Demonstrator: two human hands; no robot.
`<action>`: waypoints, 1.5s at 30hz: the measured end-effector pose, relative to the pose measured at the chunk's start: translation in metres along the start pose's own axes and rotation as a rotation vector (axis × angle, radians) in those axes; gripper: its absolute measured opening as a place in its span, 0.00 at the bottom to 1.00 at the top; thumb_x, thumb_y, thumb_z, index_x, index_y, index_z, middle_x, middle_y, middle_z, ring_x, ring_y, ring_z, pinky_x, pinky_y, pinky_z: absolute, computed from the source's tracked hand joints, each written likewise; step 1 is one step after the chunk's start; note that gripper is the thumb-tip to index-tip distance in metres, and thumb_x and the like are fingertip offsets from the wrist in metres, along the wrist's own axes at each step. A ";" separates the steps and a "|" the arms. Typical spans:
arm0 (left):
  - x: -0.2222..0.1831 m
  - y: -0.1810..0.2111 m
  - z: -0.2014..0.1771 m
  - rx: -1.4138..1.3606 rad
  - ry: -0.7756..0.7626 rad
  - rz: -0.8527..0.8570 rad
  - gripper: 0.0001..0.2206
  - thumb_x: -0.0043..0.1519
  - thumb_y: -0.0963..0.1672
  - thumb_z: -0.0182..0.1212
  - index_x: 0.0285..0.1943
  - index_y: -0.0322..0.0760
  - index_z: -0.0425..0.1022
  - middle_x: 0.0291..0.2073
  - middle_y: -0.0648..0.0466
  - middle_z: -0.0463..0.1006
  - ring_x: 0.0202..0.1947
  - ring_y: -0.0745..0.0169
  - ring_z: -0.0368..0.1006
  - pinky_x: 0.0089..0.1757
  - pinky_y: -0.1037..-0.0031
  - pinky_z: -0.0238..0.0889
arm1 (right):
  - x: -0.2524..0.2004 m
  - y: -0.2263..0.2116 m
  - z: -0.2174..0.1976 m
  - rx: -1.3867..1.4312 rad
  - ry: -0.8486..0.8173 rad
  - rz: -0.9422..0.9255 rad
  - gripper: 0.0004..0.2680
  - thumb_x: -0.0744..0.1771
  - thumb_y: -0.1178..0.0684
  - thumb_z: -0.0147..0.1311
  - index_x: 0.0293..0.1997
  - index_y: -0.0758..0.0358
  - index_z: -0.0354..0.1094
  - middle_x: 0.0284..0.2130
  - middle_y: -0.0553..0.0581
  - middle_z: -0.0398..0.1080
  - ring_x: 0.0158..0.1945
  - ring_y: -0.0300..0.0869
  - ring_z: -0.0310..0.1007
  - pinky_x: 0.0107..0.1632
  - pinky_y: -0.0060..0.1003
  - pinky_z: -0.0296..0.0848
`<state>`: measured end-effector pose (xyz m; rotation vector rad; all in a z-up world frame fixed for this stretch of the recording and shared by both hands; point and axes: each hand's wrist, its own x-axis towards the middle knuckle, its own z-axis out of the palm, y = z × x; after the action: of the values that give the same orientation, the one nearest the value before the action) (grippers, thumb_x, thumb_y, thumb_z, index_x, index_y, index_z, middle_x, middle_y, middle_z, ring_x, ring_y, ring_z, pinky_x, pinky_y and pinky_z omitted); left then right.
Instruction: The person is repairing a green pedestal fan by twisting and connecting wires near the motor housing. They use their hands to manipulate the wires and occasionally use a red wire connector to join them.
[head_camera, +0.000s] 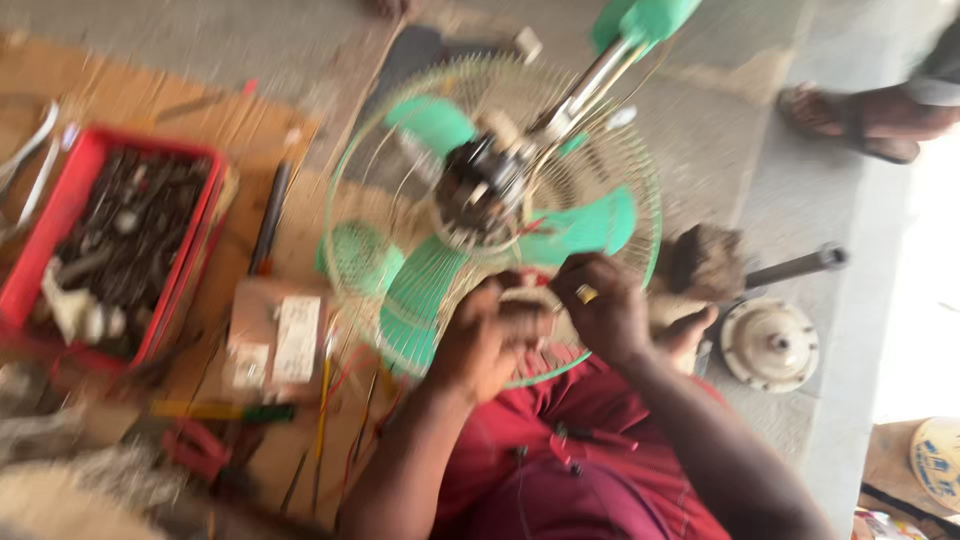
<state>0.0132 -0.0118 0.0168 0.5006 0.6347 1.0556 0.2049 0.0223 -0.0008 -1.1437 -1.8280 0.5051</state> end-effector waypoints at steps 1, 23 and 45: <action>-0.006 0.001 0.002 0.114 0.019 0.075 0.21 0.55 0.36 0.67 0.57 0.33 0.68 0.34 0.52 0.78 0.33 0.65 0.74 0.37 0.75 0.70 | -0.001 0.000 0.001 0.019 -0.053 0.077 0.06 0.60 0.63 0.67 0.35 0.61 0.74 0.37 0.52 0.77 0.40 0.42 0.80 0.43 0.36 0.78; 0.046 0.058 0.026 1.840 -0.152 0.337 0.08 0.63 0.40 0.58 0.48 0.29 0.79 0.40 0.42 0.78 0.38 0.48 0.79 0.39 0.61 0.74 | 0.021 -0.023 -0.025 0.112 -0.048 0.036 0.03 0.67 0.59 0.59 0.41 0.65 0.75 0.33 0.57 0.76 0.35 0.42 0.79 0.37 0.37 0.77; 0.026 0.060 0.015 1.549 -0.148 0.761 0.08 0.59 0.34 0.58 0.45 0.28 0.76 0.41 0.41 0.76 0.38 0.40 0.77 0.36 0.58 0.70 | 0.045 -0.016 -0.034 0.187 -0.326 0.051 0.09 0.65 0.54 0.64 0.48 0.63 0.75 0.40 0.57 0.72 0.36 0.42 0.76 0.38 0.35 0.78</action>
<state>-0.0055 0.0352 0.0604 2.2754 1.1011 1.0163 0.2175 0.0494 0.0495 -1.0268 -1.9796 0.9170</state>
